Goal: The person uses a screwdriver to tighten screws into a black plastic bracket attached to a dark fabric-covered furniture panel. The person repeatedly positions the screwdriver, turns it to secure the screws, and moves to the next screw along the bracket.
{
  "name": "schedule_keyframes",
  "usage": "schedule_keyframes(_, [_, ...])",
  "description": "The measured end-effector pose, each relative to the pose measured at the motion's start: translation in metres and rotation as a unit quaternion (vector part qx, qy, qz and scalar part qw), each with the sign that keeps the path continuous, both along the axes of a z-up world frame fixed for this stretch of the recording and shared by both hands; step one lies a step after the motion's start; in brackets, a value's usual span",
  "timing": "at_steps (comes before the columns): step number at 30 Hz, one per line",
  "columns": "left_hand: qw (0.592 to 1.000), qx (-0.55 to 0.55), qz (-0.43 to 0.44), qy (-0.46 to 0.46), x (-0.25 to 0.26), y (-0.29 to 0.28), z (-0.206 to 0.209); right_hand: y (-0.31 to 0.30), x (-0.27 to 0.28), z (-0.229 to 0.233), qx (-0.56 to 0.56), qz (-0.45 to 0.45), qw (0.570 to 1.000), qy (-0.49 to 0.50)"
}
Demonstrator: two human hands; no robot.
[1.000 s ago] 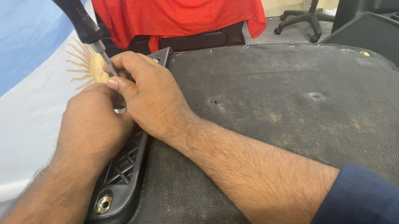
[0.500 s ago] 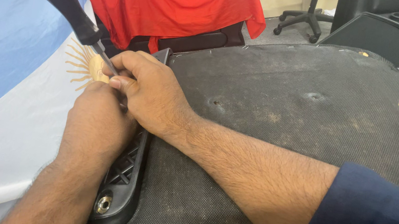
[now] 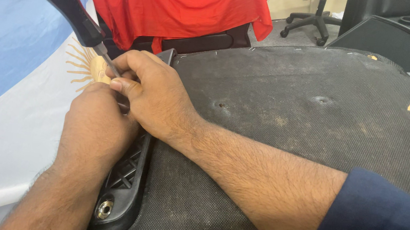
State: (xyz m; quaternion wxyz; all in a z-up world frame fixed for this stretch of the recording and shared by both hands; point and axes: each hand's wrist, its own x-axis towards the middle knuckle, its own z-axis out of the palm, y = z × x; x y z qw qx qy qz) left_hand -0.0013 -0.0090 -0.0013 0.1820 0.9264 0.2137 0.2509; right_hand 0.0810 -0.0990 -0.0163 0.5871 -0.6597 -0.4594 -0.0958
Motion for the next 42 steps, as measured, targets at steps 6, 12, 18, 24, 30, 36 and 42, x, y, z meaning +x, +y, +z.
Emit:
schedule_keyframes(6, [0.999, 0.032, 0.036, 0.016, -0.009, -0.011, 0.012, -0.005, -0.001, 0.006, 0.018, -0.001, 1.000, 0.021])
schedule_keyframes(12, [0.998, -0.004, 0.048, 0.037, -0.019, -0.027, 0.024, -0.030, 0.007, 0.021, 0.152, 0.045, 0.980, 0.119])
schedule_keyframes(18, [0.971, -0.113, -0.077, -0.194, -0.017, -0.055, 0.019, -0.107, -0.015, 0.020, 0.077, -0.012, 0.930, 0.359])
schedule_keyframes(24, [0.857, -0.408, -0.196, -0.246, 0.007, -0.086, 0.009, -0.155, -0.050, 0.027, -0.006, -0.067, 0.898, 0.435])
schedule_keyframes(30, [0.857, -0.328, -0.247, -0.311, 0.007, -0.131, 0.006, -0.180, -0.050, 0.037, -0.088, -0.063, 0.860, 0.499])
schedule_keyframes(36, [0.859, -0.383, -0.266, -0.212, 0.004, -0.156, 0.008, -0.204, -0.066, 0.035, -0.144, -0.090, 0.841, 0.513])
schedule_keyframes(42, [0.850, -0.323, -0.364, -0.202, -0.006, -0.180, 0.000, -0.219, -0.097, 0.044, -0.295, -0.215, 0.807, 0.465])
